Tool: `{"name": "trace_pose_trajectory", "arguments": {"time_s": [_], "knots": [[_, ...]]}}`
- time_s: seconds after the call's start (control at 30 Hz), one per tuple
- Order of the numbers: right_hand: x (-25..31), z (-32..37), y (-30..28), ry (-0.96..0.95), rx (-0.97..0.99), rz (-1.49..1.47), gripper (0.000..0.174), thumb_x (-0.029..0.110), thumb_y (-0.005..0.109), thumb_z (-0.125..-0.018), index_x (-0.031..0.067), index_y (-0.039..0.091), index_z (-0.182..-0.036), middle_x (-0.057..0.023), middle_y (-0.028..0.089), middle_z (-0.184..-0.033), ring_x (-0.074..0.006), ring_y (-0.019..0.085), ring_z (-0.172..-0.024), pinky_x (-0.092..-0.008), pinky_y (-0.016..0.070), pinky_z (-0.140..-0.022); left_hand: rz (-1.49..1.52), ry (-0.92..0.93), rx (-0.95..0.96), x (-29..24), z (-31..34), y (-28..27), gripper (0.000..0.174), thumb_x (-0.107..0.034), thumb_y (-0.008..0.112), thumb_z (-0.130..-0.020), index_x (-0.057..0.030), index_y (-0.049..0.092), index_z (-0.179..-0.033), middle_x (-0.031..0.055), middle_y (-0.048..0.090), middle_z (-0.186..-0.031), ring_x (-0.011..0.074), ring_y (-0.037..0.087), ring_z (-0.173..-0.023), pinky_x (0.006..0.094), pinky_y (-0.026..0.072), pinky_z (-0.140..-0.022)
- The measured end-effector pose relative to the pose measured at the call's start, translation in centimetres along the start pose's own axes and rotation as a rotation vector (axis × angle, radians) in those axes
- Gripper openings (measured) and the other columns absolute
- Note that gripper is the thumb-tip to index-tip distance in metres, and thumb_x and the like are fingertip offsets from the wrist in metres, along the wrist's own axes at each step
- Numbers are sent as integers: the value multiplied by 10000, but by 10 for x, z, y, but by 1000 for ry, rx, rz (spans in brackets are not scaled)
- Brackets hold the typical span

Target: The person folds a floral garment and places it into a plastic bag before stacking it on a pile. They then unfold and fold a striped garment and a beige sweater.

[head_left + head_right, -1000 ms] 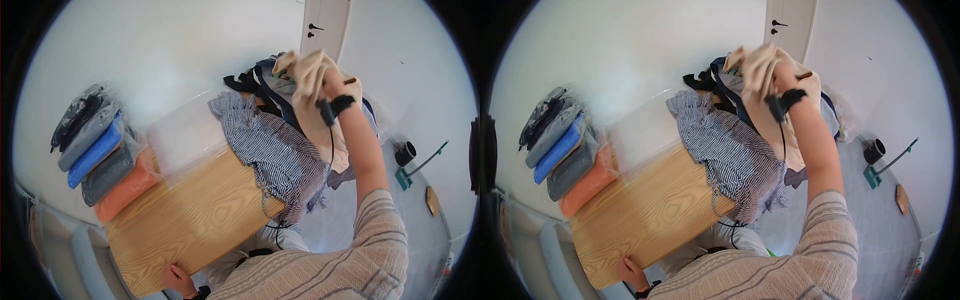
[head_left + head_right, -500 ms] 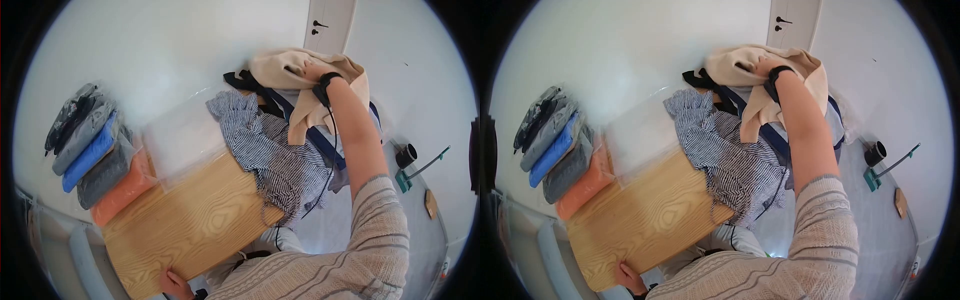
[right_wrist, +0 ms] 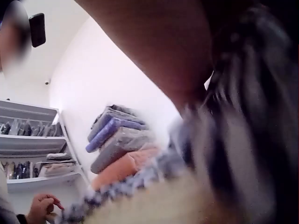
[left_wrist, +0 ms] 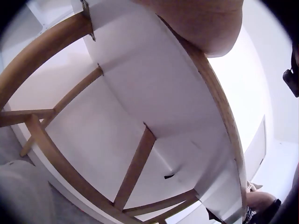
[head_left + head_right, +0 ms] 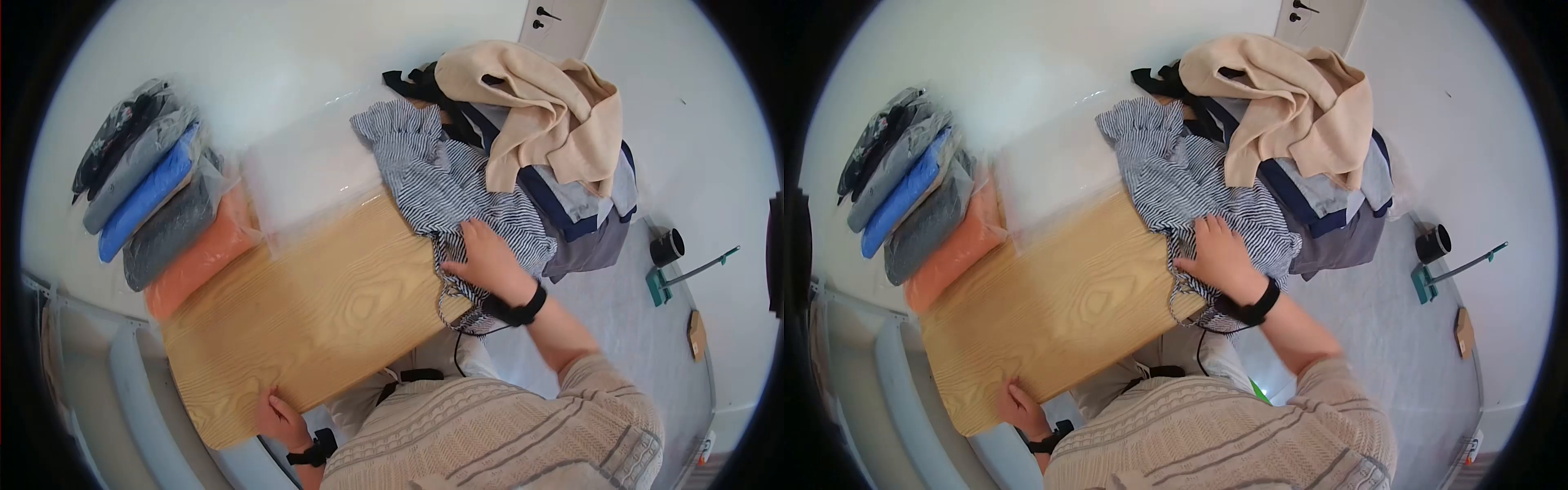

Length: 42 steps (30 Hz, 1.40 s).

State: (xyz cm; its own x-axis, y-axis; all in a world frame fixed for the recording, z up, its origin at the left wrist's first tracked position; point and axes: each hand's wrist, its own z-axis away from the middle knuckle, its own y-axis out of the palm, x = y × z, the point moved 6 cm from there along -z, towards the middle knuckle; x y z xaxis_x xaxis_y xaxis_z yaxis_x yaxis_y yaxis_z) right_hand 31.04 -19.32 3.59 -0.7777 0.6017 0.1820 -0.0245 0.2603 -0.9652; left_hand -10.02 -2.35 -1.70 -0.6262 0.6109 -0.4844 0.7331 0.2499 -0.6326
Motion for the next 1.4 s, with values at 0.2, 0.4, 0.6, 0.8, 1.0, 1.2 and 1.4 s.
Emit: {"name": "trace_pose_trajectory", "arguments": {"time_s": [0.2,0.4,0.6,0.8,1.0,1.2,1.4], "knots": [[-26,35,23,399,-323,-412,243,-17,546,-794,0,497,-1031,-246,585,-977,-407,542,-1009,-430,435,-833,-24,30,0,-4,0,-2,177,-67,482,-888,20,633,-919,140,655,-818,285,606,-710,345,464,-637],[-83,82,-44,571,-999,-907,169,47,460,-908,7,478,-1071,-81,526,-974,-176,490,-912,-281,384,-844,53,12,-18,-4,-3,-3,170,-76,487,-891,11,633,-901,131,651,-804,286,605,-694,350,462,-617],[-76,121,-104,383,-1175,-1393,233,27,430,-885,56,497,-1107,-57,538,-1019,-133,503,-942,-268,404,-846,137,-63,-3,3,-1,0,165,-76,498,-905,14,627,-957,110,664,-828,240,609,-684,322,465,-617],[-42,93,-101,153,-635,-1535,281,-24,419,-847,41,505,-1107,-13,532,-1003,-89,488,-921,-230,392,-835,465,-141,358,-57,-24,8,207,-82,543,-890,-12,598,-1078,68,671,-890,172,566,-705,289,438,-622],[21,73,-66,23,-218,-1783,214,2,431,-886,58,477,-1088,16,531,-960,-65,487,-915,-203,396,-833,639,444,718,-203,-53,4,310,-169,670,-788,-44,601,-1064,91,647,-933,267,587,-855,341,455,-731],[50,84,-62,-94,-112,-1585,212,4,441,-888,41,475,-1094,11,520,-1017,-64,467,-967,-221,390,-866,543,590,786,-257,-54,42,216,-182,626,-823,-15,577,-950,142,599,-854,342,573,-852,386,460,-760],[21,104,-49,-144,-167,-878,397,80,667,-758,82,491,-1114,-126,625,-894,-260,628,-861,-335,491,-767,591,315,439,-248,-117,45,261,-211,419,-967,17,542,-1000,160,603,-908,278,561,-839,324,430,-777]]}}
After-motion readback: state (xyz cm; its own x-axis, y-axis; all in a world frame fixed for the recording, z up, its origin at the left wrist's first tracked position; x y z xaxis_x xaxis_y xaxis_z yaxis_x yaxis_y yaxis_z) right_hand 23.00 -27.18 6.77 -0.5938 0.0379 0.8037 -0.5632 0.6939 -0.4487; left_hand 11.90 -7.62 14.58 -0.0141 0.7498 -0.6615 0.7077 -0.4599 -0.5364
